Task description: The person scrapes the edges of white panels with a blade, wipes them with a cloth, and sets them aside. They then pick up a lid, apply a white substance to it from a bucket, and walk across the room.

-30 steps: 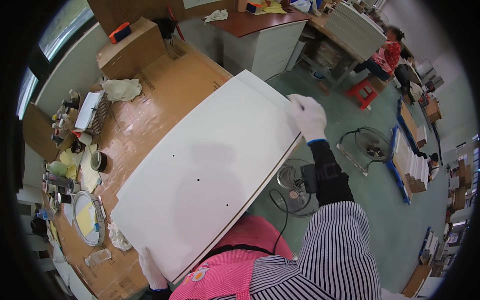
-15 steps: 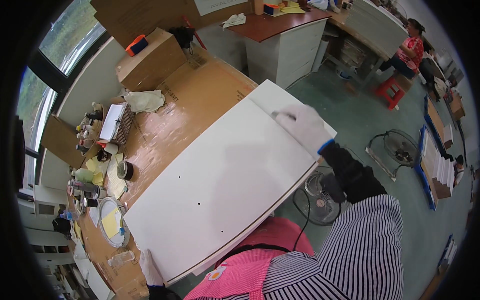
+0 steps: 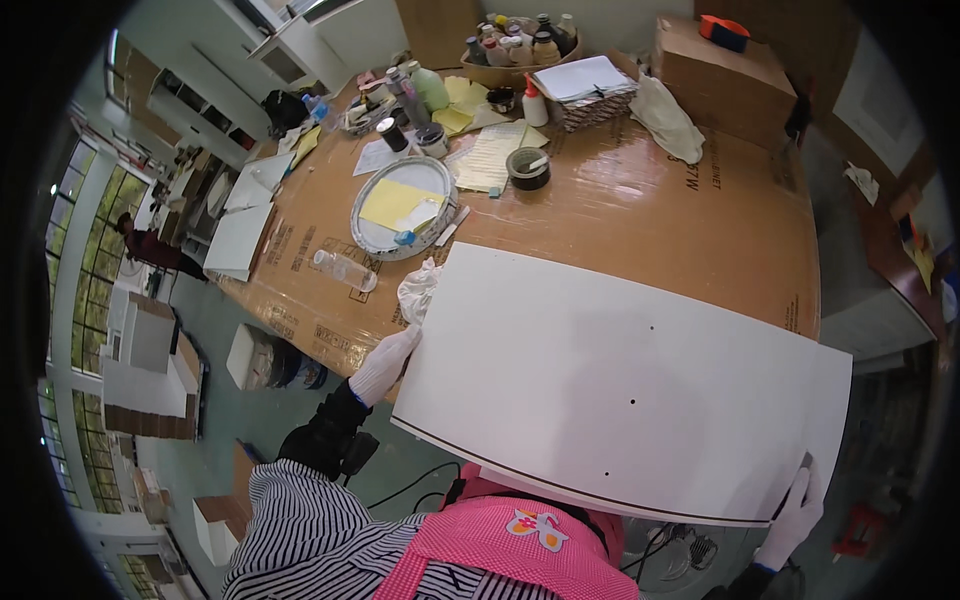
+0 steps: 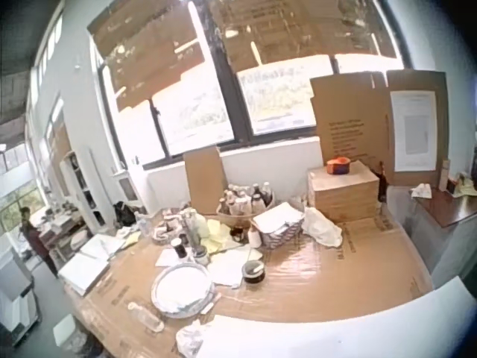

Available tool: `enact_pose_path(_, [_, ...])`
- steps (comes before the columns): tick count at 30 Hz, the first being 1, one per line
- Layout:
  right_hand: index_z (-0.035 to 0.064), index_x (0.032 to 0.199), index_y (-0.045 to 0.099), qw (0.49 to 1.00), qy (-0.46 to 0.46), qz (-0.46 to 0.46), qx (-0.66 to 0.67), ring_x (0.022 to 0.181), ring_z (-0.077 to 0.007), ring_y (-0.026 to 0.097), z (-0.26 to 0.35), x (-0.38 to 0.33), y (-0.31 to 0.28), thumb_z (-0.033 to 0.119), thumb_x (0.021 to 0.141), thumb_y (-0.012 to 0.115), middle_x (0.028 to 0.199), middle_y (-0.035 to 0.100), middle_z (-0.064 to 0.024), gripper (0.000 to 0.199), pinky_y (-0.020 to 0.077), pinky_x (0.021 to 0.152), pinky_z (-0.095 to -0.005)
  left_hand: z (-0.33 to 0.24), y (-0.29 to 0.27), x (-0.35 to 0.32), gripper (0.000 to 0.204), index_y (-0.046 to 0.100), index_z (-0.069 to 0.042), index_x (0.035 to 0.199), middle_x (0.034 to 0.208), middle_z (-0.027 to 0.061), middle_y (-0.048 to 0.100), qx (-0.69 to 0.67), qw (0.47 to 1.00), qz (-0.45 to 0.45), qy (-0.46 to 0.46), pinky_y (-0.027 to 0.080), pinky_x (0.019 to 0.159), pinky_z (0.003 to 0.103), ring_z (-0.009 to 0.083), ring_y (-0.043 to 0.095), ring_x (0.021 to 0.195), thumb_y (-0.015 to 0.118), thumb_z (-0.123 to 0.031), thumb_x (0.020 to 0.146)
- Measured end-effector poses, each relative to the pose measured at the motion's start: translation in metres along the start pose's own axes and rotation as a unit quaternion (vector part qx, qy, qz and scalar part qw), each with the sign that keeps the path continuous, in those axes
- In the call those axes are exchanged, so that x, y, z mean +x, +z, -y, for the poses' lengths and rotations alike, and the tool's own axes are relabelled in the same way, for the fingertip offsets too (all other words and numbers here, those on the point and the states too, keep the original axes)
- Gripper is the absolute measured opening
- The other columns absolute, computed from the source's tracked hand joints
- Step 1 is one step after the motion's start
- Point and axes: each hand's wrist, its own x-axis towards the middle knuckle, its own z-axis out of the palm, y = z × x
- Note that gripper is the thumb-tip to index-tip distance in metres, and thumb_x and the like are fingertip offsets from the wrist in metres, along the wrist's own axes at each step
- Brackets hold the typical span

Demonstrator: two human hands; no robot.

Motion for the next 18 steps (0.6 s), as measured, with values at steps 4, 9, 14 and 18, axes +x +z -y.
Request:
enact_pose_path(4, [-0.0115,0.126,0.059,0.988,0.004,0.151,0.025,0.100,-0.0153,0.063,0.108,-0.068,0.081,0.013,0.099,0.054,0.112,0.070,-0.0133,0.037,0.0487,0.090,-0.0287,0.060,-0.041,0.036,0.025,0.060,-0.004,0.104,0.091,0.0042,0.063,-0.172,0.947,-0.271,0.010,0.045,0.048,0.023,0.0077,0.056,0.061,0.050,-0.027,0.102])
enact_pose_path(9, [-0.0109,0.124,0.061,0.983,-0.087,0.157,0.034,0.096,-0.0150,0.064,0.159,-0.119,0.144,0.006,0.096,0.055,0.105,0.071,-0.0133,0.033,0.0497,0.085,-0.0276,0.071,-0.066,0.113,0.028,0.058,-0.001,0.119,0.101,0.0109,0.068,0.047,0.884,-0.408,0.222,0.053,0.079,0.033,0.0209,0.066,0.089,0.058,-0.015,0.095])
enact_pose_path(14, [-0.0100,0.124,0.062,0.976,-0.119,0.174,-0.059,0.093,-0.0169,0.066,0.184,-0.143,0.180,0.005,0.094,0.057,0.104,0.072,-0.0149,0.034,0.0506,0.085,-0.0297,0.037,-0.066,0.159,0.035,0.056,-0.007,0.127,0.112,0.0151,0.068,0.119,0.898,-0.327,0.271,0.053,0.087,0.035,0.0237,0.067,0.100,0.059,-0.010,0.092])
enact_pose_path(18, [-0.0093,0.120,0.064,0.974,-0.131,0.150,-0.108,0.092,-0.0175,0.067,0.192,-0.153,0.196,0.004,0.092,0.059,0.100,0.072,-0.0149,0.031,0.0513,0.084,-0.0305,0.015,-0.053,0.175,0.045,0.054,-0.010,0.134,0.121,0.0163,0.066,0.200,0.926,-0.240,0.213,0.051,0.092,0.038,0.0314,0.064,0.110,0.061,-0.018,0.090])
